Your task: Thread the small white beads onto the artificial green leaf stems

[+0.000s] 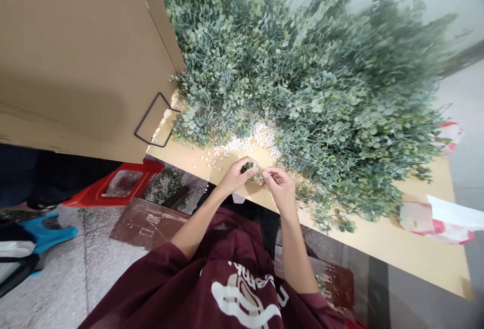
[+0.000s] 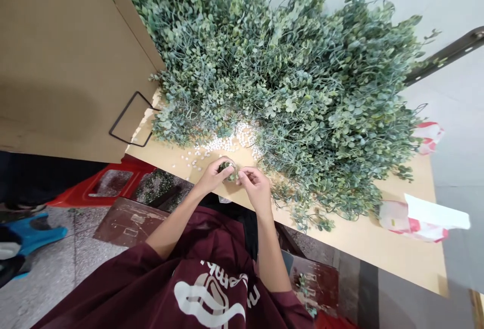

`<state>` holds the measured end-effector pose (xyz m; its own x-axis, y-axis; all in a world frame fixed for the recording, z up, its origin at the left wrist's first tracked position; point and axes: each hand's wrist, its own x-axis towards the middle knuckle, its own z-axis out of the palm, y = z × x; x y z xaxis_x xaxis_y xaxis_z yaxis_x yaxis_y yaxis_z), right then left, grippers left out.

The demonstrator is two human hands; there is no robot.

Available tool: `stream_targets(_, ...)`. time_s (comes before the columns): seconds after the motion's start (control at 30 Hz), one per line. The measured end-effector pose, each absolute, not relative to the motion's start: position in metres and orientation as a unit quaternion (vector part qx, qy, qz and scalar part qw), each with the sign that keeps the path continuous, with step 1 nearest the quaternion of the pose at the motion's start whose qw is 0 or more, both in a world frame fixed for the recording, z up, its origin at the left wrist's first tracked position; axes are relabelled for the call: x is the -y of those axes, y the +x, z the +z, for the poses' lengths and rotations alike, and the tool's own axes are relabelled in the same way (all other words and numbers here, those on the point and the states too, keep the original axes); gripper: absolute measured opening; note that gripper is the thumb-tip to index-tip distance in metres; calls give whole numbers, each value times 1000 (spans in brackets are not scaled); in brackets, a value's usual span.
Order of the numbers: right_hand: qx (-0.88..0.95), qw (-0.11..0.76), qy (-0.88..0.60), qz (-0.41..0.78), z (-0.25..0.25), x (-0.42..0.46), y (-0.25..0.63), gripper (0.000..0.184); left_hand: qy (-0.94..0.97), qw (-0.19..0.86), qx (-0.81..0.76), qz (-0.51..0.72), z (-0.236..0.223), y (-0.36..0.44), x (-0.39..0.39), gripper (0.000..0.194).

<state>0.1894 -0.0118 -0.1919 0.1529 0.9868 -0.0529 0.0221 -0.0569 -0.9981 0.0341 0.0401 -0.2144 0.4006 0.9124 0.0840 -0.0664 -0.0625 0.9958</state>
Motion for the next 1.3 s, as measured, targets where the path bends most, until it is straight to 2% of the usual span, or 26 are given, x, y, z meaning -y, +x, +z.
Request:
stream_targets(0.13,438,508,-534,515,-195,13,193,22,593,613,-336,399,-213,35,-39,33)
stream_targets(0.3,437,508,-551,498,-205,15,200,21,600,635,-316,370,-213,34,-40,34)
stream_targets(0.7,423,511,-557,499,-216,14,199,23,604,634,-322,361,-212,35,-39,36)
stream_targets(1.0,368,555,-500,554,-225,13,196,20,607,633,-328,350,-214,35,-41,38)
stream_targets(1.3,364,531,-517,565,-225,10,196,23,628,610,-339,346,-216,35,-43,38)
